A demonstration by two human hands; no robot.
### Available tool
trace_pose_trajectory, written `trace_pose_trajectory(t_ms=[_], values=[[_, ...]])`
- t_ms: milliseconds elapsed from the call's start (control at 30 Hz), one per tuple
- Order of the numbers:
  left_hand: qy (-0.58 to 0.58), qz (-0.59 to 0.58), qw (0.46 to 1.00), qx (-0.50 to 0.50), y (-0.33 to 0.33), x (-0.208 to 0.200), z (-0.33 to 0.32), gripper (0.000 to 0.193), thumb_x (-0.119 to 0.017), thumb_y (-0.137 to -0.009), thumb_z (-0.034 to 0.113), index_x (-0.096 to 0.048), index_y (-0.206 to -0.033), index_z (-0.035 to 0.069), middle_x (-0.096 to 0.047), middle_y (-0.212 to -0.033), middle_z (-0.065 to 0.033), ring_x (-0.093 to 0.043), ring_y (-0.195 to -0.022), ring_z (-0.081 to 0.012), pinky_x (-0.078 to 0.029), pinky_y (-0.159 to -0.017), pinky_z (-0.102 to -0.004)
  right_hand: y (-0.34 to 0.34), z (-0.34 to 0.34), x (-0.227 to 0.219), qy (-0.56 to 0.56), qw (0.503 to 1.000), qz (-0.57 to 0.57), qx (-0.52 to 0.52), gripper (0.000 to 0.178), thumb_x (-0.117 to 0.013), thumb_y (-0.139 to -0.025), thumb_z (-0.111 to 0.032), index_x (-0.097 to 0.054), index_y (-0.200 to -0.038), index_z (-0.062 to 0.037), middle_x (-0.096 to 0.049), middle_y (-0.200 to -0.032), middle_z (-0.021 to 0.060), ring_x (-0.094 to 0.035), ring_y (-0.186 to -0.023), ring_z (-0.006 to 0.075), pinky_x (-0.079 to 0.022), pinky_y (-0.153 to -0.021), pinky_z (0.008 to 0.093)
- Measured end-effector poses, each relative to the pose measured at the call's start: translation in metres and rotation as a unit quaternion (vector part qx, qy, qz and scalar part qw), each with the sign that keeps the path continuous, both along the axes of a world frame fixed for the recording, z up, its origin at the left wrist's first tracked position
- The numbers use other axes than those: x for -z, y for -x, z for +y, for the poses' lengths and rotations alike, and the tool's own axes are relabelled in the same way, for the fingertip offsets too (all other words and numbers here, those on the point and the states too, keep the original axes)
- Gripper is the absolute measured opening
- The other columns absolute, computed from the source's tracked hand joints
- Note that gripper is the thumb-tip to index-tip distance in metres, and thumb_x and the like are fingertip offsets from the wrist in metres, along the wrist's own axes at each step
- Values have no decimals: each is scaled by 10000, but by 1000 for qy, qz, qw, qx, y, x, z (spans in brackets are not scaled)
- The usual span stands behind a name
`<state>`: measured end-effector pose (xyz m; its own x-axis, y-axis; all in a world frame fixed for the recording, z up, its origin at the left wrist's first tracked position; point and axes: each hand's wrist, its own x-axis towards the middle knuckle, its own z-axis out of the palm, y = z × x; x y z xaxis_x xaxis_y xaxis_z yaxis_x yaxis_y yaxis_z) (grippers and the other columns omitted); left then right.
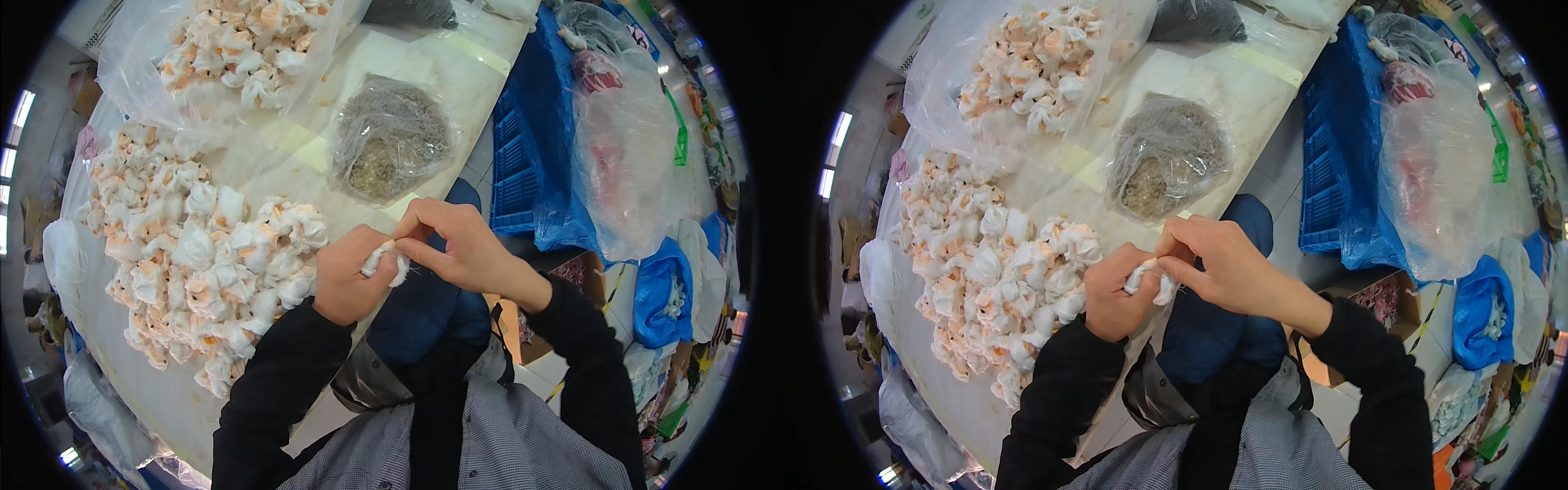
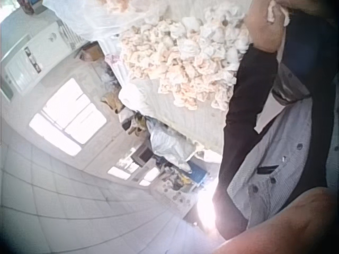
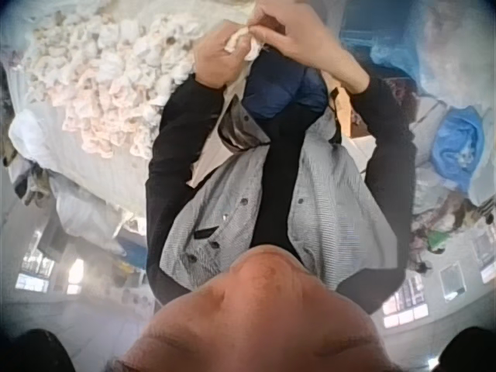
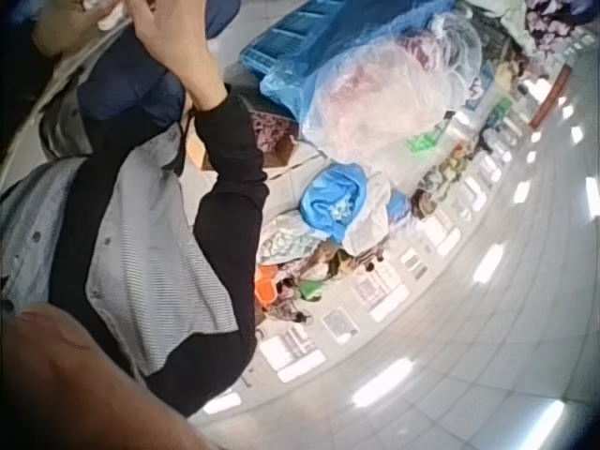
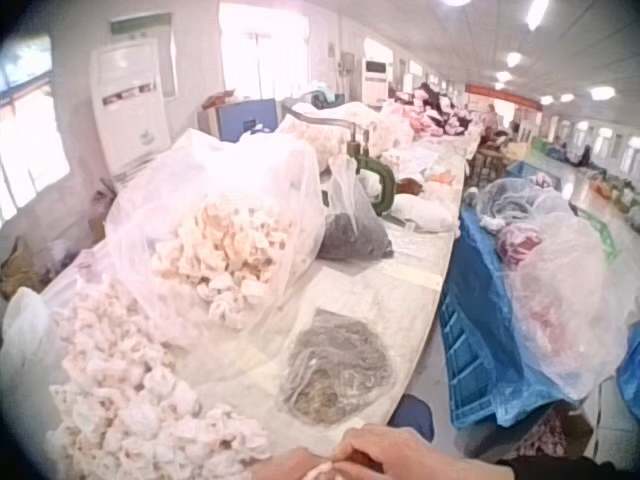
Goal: The person repeatedly picks up small white stuffed duck toys and inserts small dark beads into them by hand. The person places the finished items back onto a pile on the table. The work is performed at a table in a workshop with other workers visible in the background.
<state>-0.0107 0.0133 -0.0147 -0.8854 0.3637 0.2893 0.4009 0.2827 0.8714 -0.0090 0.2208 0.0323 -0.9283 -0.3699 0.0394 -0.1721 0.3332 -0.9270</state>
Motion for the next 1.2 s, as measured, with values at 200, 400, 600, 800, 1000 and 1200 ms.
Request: trace_pose_trajectory(t_ms=[200, 400, 600, 800, 1000, 1200], values=[[-13, 15, 999, -42, -2, -6, -3, 246, -764, -837, 34, -792, -1079, 66, -679, -837, -99, -638, -652, -203, -488, -562, -308, -14, -16, 8, -67, 972, 205, 92, 170, -775, -869, -50, -694, -1018, -34, -658, -882, 115, -637, -856, 304, -516, -758, 386], [-20, -11, 998, -51, -5, -10, -2, 296, -750, -865, 5, -795, -1154, 53, -707, -936, -71, -608, -702, -126, -455, -588, -256, -24, -23, 16, -118, 936, 292, 154, 197, -774, -847, -14, -685, -1022, -31, -674, -930, 114, -634, -874, 333, -523, -753, 410], [-207, -216, 954, 0, -8, -11, -3, 356, -716, -976, 58, -669, -1327, 23, -709, -1119, -64, -579, -688, -41, -433, -550, -214, -29, -31, 21, -120, 914, 337, 189, 239, -804, -805, 14, -685, -1005, -41, -703, -942, 99, -650, -862, 320, -533, -748, 401], [-302, -355, 884, 29, -4, -19, -5, 417, -682, -1023, 69, -540, -1414, 32, -687, -1188, -88, -553, -661, -6, -380, -511, -174, -36, -31, 26, -94, 916, 335, 202, 246, -831, -777, 15, -688, -965, -55, -712, -928, 82, -655, -849, 302, -534, -762, 375], [-317, -354, 880, 18, -6, -21, -5, 390, -652, -1026, 45, -530, -1396, 43, -652, -1171, -101, -548, -645, -31, -382, -509, -180, -41, -27, 30, -9, 942, 262, 209, 248, -836, -848, -59, -683, -1043, -37, -693, -949, 82, -654, -823, 227, -524, -719, 319], [-346, -363, 863, 68, -4, -13, -7, 400, -635, -1016, 68, -493, -1389, 46, -621, -1179, -114, -563, -666, -76, -423, -539, -215, -39, -35, 28, 248, 934, -82, 242, 297, -734, -1006, -142, -646, -1242, 16, -696, -977, 40, -622, -758, 72, -508, -659, 226]])
